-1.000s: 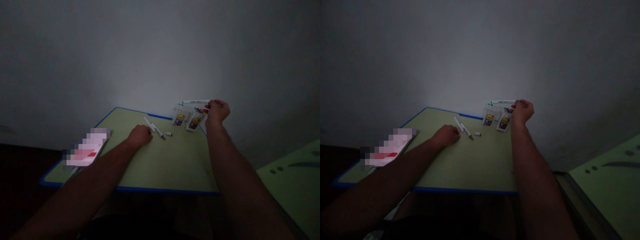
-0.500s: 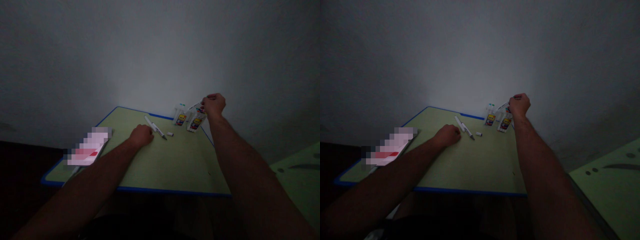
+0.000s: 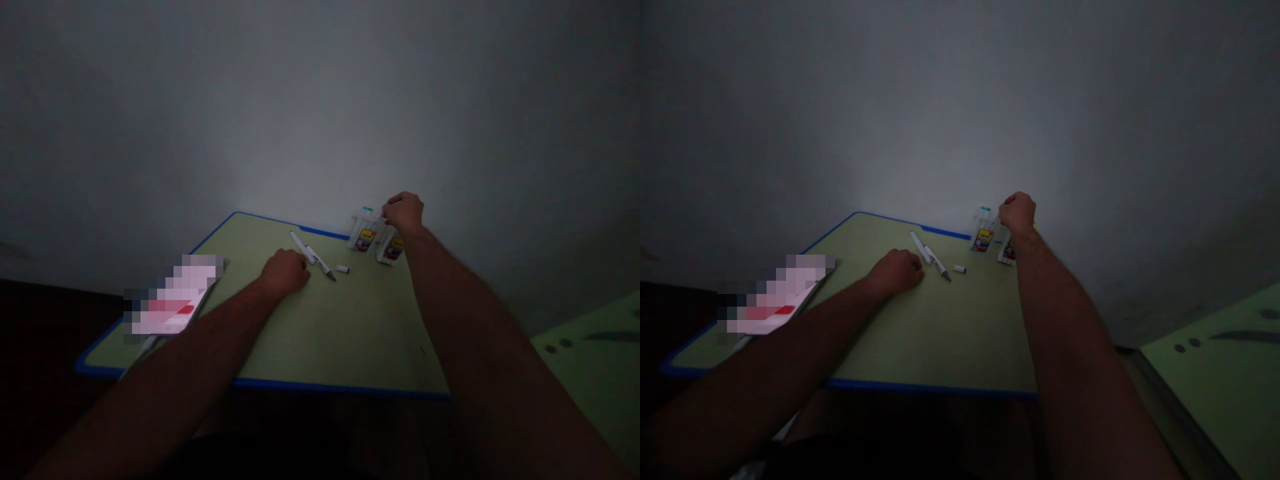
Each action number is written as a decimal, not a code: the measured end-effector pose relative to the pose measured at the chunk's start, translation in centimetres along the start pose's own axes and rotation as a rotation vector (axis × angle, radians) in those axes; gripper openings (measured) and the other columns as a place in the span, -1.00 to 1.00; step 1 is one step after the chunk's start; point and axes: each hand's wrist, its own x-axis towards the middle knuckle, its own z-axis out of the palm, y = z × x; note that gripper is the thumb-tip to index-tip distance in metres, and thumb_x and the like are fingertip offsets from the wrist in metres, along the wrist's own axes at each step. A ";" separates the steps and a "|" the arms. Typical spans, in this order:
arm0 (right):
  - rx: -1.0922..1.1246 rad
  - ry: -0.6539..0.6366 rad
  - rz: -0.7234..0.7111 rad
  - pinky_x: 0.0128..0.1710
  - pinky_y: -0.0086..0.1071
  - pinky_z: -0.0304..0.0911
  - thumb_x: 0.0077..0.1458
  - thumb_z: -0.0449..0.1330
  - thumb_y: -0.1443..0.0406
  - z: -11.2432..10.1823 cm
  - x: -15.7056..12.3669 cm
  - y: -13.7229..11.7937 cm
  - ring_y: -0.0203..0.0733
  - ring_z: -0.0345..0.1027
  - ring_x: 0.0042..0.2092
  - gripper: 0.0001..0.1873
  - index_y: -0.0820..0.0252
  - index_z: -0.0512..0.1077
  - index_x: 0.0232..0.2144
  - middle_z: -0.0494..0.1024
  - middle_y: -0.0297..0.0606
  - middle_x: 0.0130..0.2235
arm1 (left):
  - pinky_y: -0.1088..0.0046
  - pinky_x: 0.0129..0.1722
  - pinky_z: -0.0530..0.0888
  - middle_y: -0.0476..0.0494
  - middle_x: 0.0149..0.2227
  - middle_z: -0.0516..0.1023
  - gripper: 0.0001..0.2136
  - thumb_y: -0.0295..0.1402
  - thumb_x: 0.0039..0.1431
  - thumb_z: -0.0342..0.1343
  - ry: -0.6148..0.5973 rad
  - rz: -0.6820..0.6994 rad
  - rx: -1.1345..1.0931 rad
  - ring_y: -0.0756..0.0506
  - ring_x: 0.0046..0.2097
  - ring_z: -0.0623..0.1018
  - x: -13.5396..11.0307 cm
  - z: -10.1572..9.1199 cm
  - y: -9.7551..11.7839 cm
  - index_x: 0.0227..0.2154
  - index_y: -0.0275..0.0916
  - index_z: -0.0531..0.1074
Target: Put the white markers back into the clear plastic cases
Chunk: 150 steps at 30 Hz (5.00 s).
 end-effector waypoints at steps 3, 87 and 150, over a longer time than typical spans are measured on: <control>-0.049 0.013 -0.046 -0.29 -0.22 0.41 -0.21 0.26 0.50 0.2 -0.1 -0.2 -0.08 0.48 -0.31 -0.75 0.28 0.52 -0.36 0.55 -0.16 -0.39 | 0.29 -0.10 0.49 -0.26 -0.15 0.63 -0.71 -0.22 0.11 0.05 -0.010 -0.008 0.007 -0.24 -0.07 0.55 -0.1 -0.2 0.2 -0.21 -0.15 0.62; 0.342 0.008 -0.159 -0.28 -0.33 0.27 0.06 0.18 0.26 1.6 -13.7 1.8 -0.22 0.42 -0.39 -0.84 0.20 0.48 -0.49 0.55 -0.29 -0.47 | 0.19 -0.25 0.44 -0.41 -0.21 0.59 -0.73 -0.35 0.13 0.01 0.176 -0.280 0.048 -0.35 -0.19 0.57 0.4 -0.3 -1.3 -0.14 -0.25 0.47; 1.115 -0.544 -0.002 -0.64 -0.53 0.18 -0.14 0.34 0.20 0.6 -13.9 1.7 -0.37 0.38 -0.55 -0.66 0.12 0.36 -0.29 0.54 -0.45 -0.47 | 0.34 -0.20 0.51 0.01 -0.37 0.51 -0.69 -0.56 -0.23 0.31 0.406 0.087 -1.214 -0.04 -0.30 0.54 1.0 -0.7 0.0 -0.33 -0.24 0.45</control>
